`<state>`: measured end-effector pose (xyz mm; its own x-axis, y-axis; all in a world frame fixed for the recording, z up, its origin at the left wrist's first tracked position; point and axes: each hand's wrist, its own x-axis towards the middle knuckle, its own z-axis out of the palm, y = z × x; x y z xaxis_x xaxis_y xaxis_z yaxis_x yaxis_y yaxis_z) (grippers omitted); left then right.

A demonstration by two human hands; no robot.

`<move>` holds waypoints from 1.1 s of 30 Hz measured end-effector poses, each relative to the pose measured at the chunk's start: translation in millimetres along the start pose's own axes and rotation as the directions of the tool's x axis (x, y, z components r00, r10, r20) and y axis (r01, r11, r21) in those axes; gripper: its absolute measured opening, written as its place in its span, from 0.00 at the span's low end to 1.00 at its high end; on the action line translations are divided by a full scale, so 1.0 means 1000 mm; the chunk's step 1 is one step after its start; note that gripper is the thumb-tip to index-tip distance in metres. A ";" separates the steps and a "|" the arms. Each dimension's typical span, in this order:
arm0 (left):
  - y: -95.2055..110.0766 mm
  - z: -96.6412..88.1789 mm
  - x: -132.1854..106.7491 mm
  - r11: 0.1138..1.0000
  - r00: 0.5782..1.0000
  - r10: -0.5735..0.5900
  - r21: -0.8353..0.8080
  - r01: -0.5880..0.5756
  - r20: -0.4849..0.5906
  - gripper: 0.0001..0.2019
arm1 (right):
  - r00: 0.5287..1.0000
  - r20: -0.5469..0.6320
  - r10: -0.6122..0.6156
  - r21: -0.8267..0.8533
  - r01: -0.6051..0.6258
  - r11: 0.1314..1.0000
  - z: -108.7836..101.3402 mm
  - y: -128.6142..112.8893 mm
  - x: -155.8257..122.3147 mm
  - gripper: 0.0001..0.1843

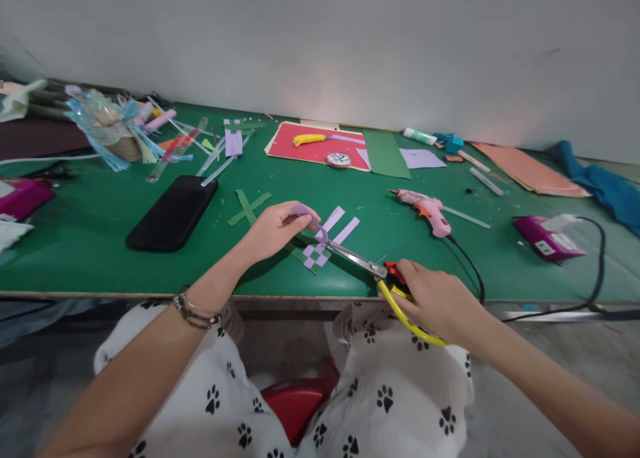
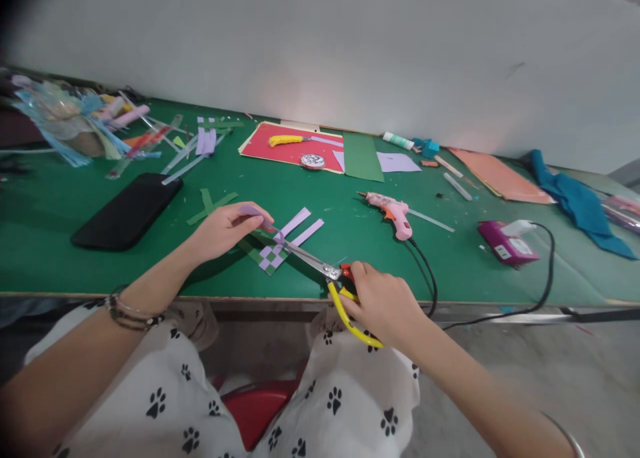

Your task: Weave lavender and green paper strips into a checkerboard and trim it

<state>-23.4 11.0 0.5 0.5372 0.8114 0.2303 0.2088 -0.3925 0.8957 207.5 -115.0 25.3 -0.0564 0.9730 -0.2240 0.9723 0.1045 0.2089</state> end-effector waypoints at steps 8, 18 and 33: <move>-0.002 0.003 0.000 0.995 0.999 -0.004 -0.096 0.009 0.054 0.13 | 0.999 0.034 0.003 -0.032 -0.002 0.999 -0.001 -0.002 0.005 0.17; 0.001 0.004 -0.001 0.994 0.994 -0.027 -0.102 0.038 0.106 0.10 | 1.000 0.017 -0.020 -0.060 0.021 0.998 -0.001 -0.007 0.008 0.16; 0.003 0.004 -0.001 0.994 0.990 -0.025 -0.103 0.039 0.138 0.09 | 1.000 0.012 -0.007 -0.109 0.008 0.994 0.001 -0.008 0.008 0.19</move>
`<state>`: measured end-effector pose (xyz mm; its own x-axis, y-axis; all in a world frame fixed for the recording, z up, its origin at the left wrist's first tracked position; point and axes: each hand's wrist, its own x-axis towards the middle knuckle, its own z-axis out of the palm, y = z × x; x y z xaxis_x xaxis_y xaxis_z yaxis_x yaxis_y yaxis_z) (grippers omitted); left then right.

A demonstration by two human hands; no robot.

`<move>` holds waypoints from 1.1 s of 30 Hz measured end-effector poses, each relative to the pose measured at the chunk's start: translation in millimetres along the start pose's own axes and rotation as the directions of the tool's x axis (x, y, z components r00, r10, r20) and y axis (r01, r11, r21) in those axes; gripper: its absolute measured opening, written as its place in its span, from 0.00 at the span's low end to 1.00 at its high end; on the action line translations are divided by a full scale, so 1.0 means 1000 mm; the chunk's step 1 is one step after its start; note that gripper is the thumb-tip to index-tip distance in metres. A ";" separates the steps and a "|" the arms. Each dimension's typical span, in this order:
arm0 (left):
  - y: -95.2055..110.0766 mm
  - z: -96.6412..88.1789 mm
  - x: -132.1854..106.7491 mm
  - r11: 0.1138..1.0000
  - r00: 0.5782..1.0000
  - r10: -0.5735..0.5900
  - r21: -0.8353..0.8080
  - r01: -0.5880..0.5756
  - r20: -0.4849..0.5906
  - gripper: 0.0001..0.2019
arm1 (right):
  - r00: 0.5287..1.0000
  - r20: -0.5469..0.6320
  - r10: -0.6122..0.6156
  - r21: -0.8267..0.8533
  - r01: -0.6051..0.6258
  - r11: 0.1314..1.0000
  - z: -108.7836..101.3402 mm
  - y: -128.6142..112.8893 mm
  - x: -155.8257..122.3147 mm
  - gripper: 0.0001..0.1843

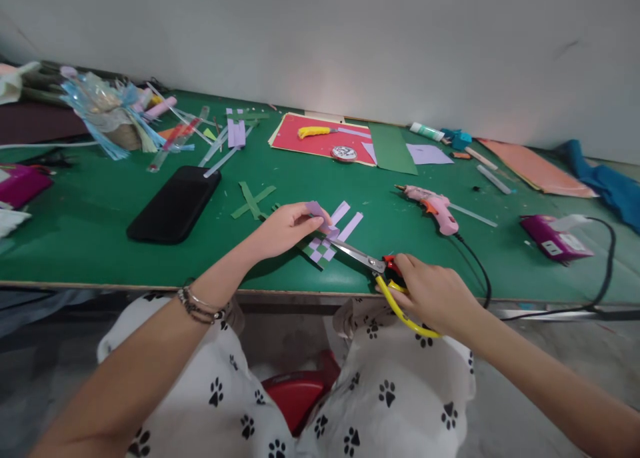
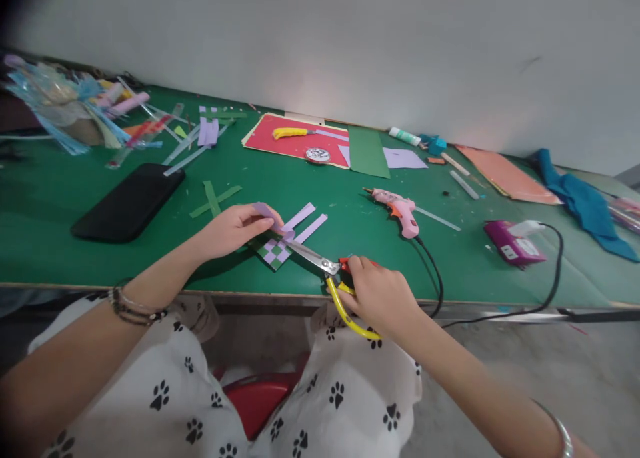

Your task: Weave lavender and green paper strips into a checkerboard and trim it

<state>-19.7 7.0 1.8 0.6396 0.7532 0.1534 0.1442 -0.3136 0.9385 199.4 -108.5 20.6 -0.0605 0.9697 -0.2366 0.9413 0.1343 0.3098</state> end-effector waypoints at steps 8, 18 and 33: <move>-0.005 -0.001 0.000 0.973 0.997 0.015 0.231 0.002 -0.074 0.13 | 0.995 0.097 -0.014 -0.005 0.015 1.000 -0.010 -0.001 0.001 0.19; 0.001 0.004 -0.018 0.889 0.991 0.034 0.458 0.028 -0.127 0.08 | 0.996 0.079 -0.028 -0.030 0.031 0.999 -0.007 -0.001 0.002 0.18; -0.004 0.031 -0.049 0.286 0.971 0.171 0.934 -0.212 0.168 0.14 | 1.000 -0.002 -0.024 -0.039 0.024 0.999 0.000 0.000 0.002 0.16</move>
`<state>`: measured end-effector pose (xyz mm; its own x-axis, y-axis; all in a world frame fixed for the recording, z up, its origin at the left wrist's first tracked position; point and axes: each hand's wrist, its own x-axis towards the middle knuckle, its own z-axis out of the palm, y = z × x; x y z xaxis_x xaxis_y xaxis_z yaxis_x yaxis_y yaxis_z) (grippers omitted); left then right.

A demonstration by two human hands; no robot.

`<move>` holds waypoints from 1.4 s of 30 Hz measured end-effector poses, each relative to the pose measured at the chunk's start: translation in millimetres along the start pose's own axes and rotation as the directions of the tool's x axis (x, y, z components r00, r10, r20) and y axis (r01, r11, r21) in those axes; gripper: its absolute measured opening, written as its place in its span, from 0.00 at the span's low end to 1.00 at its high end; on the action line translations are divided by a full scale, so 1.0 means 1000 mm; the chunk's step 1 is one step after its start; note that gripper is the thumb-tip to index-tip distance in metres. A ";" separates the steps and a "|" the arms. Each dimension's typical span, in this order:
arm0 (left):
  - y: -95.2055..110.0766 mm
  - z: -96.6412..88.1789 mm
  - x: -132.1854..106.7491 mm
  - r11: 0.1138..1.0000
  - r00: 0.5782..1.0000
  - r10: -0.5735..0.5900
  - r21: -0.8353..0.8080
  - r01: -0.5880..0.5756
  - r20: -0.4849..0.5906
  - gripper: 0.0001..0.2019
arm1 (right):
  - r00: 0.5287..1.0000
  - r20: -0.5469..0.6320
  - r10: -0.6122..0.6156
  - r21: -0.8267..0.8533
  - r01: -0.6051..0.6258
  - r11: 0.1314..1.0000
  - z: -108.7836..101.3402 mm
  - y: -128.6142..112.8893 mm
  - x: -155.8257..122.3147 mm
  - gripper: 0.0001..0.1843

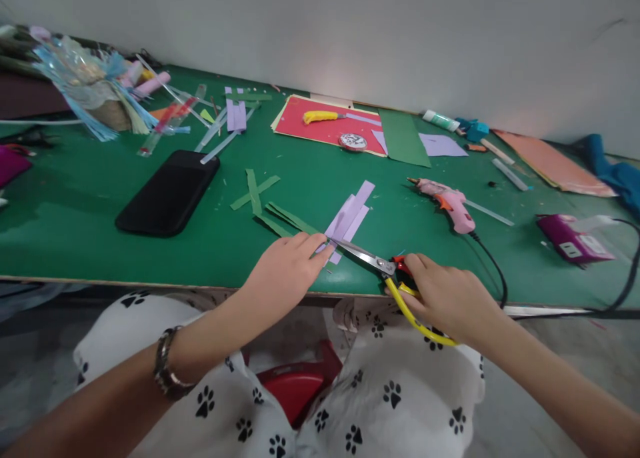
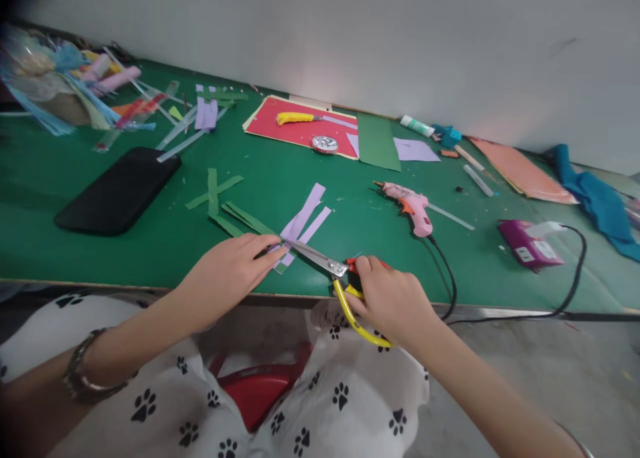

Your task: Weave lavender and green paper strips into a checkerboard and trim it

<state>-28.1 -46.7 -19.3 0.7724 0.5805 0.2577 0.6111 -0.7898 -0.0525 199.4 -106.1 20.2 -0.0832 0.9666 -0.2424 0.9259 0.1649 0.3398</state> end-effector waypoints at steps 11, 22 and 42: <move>-0.003 -0.001 -0.007 0.991 0.994 0.021 -0.133 -0.007 0.106 0.18 | 0.989 -0.147 -0.016 0.007 0.018 1.000 0.016 0.006 -0.005 0.23; -0.011 -0.001 -0.006 0.986 0.994 0.043 -0.164 -0.026 0.097 0.19 | 0.992 -0.129 0.001 -0.003 -0.001 1.000 0.016 0.007 -0.009 0.21; -0.013 -0.002 -0.006 0.983 0.991 0.049 -0.184 -0.025 0.127 0.21 | 0.998 -0.063 -0.019 -0.064 0.015 0.998 0.009 0.005 -0.004 0.23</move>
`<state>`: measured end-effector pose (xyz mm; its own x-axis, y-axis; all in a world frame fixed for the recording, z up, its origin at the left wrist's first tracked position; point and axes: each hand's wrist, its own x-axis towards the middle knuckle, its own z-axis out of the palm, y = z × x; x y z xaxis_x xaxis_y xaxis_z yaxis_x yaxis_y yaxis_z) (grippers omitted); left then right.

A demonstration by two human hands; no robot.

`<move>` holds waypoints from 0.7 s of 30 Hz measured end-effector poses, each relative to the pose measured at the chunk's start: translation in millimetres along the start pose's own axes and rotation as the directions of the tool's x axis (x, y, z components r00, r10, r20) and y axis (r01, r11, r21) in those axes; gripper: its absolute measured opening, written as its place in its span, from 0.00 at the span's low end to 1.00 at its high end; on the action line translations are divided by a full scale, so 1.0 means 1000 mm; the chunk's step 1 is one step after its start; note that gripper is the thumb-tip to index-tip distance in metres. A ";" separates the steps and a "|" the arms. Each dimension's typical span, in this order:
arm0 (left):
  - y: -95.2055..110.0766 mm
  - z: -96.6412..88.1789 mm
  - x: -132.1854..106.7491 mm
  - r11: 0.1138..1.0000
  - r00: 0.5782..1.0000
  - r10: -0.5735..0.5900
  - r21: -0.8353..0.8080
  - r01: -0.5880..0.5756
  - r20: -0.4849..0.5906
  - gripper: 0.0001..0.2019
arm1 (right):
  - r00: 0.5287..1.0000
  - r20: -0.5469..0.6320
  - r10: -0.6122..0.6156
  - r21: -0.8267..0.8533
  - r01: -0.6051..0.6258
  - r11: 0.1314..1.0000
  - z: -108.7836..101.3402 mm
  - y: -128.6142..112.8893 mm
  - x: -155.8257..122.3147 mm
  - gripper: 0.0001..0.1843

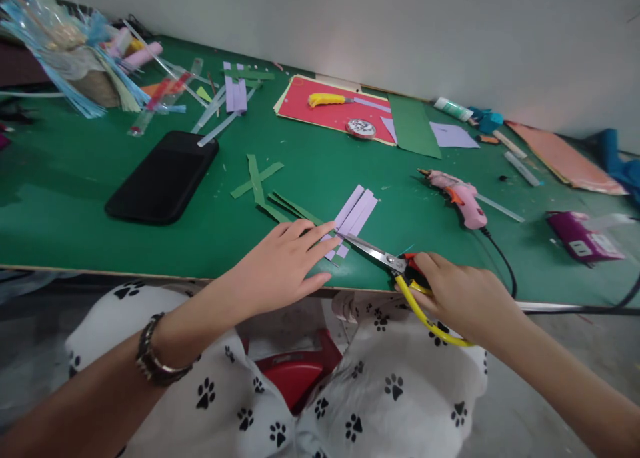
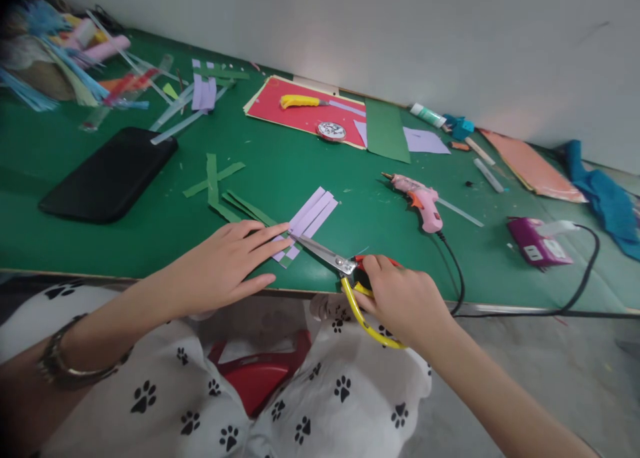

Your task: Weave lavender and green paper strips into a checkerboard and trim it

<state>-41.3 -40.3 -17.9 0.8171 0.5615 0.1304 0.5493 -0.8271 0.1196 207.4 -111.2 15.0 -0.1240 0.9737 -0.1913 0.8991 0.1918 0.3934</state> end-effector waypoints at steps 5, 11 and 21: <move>0.000 0.000 0.000 1.000 1.000 0.003 -0.006 -0.003 -0.001 0.21 | 0.999 -0.032 -0.025 -0.021 0.025 0.999 0.003 -0.001 -0.002 0.23; -0.001 0.001 0.000 1.000 1.000 0.001 -0.030 -0.001 -0.014 0.21 | 0.998 -0.056 -0.023 -0.008 0.023 1.000 0.004 -0.001 -0.002 0.25; -0.001 0.002 0.000 1.000 1.000 0.005 -0.009 -0.005 -0.011 0.21 | 1.000 0.000 -0.026 -0.034 0.026 0.999 0.001 -0.001 -0.002 0.21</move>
<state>-41.9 -39.2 -20.4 0.8178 0.5576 0.1423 0.5433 -0.8297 0.1282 206.8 -113.0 14.3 -0.1473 0.9683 -0.2018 0.8808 0.2213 0.4186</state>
